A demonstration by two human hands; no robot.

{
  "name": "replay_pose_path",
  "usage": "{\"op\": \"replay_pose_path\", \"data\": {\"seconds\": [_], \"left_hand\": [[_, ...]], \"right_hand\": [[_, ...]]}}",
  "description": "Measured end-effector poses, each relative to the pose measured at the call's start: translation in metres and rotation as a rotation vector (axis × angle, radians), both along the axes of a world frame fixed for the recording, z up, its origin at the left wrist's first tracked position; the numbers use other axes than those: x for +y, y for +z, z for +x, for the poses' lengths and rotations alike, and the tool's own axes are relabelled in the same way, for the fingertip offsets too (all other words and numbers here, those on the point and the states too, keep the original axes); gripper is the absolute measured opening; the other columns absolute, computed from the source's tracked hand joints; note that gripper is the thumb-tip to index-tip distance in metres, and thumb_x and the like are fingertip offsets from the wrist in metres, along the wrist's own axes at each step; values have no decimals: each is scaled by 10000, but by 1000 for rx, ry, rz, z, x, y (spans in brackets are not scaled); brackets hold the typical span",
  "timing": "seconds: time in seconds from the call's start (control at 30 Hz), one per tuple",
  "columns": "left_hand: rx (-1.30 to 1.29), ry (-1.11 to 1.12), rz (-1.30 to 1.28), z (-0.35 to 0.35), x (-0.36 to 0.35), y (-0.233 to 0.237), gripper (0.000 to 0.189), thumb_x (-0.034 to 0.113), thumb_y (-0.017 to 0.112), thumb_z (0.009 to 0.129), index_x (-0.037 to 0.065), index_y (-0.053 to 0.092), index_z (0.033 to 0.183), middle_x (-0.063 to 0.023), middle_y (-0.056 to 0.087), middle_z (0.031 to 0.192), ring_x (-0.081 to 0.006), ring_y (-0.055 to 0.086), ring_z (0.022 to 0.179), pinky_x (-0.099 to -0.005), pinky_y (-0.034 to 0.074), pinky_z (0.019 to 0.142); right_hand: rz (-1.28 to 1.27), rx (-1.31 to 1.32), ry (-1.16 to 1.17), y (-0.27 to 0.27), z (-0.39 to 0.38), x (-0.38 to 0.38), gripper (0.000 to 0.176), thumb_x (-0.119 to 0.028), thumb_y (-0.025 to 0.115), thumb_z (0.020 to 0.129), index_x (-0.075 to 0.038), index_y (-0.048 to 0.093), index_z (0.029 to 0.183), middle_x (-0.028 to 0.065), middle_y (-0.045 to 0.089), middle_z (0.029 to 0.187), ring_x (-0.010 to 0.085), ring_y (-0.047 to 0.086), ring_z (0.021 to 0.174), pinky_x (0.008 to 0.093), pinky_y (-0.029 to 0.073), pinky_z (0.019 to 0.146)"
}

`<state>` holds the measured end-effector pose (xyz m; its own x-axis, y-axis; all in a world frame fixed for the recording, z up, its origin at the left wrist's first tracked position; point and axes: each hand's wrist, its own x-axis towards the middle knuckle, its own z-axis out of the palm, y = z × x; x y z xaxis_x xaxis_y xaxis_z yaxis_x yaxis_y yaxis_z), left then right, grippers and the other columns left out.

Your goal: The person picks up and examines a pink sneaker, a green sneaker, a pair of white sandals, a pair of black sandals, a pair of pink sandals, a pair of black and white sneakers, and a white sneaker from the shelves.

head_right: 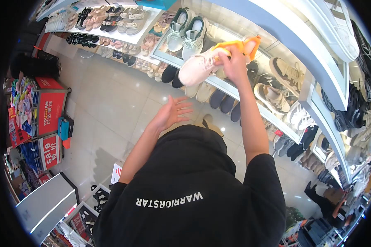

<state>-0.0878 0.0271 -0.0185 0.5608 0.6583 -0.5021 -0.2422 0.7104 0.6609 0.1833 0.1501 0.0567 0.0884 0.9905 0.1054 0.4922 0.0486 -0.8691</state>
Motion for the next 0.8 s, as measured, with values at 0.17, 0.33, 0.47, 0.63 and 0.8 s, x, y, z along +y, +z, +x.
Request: {"op": "replay_pose_path", "data": {"seconds": [0.17,0.33,0.47,0.63,0.8], "left_hand": [[-568,91,-164,1,17,18,1070,846,293,839,25,255,1524,-215,411,1493,-432,449,1326,-614,378,1056],[-523,99,-62,-19,16,9,807,434,609,927,-14,272,1507,-213,444,1468,-343,497,1310,-473,405,1096],[-214,169,71,-44,9,23,820,264,714,875,-19,274,1507,-197,477,1434,-306,503,1302,-435,400,1098],[89,271,630,-61,1,83,972,141,820,761,-40,239,1519,-152,437,1461,-230,431,1340,-362,330,1120],[195,296,807,-84,-6,89,986,200,812,776,-51,218,1522,-154,391,1498,-235,373,1393,-353,280,1148]], "right_hand": [[-118,379,178,29,-25,-68,94,-20,577,943,53,554,997,135,695,966,181,725,781,292,565,683],[164,490,480,32,-46,-98,107,37,532,936,7,509,1036,171,652,1123,180,705,794,238,512,616],[83,681,406,32,-53,-101,161,107,516,906,35,536,1049,170,569,1221,180,666,878,300,559,762],[49,703,422,27,-73,-102,182,98,527,893,22,550,1057,150,567,1211,179,630,985,296,541,825],[9,679,469,27,-90,-98,192,94,530,880,13,557,1051,140,570,1182,189,602,1047,295,508,883]]}}
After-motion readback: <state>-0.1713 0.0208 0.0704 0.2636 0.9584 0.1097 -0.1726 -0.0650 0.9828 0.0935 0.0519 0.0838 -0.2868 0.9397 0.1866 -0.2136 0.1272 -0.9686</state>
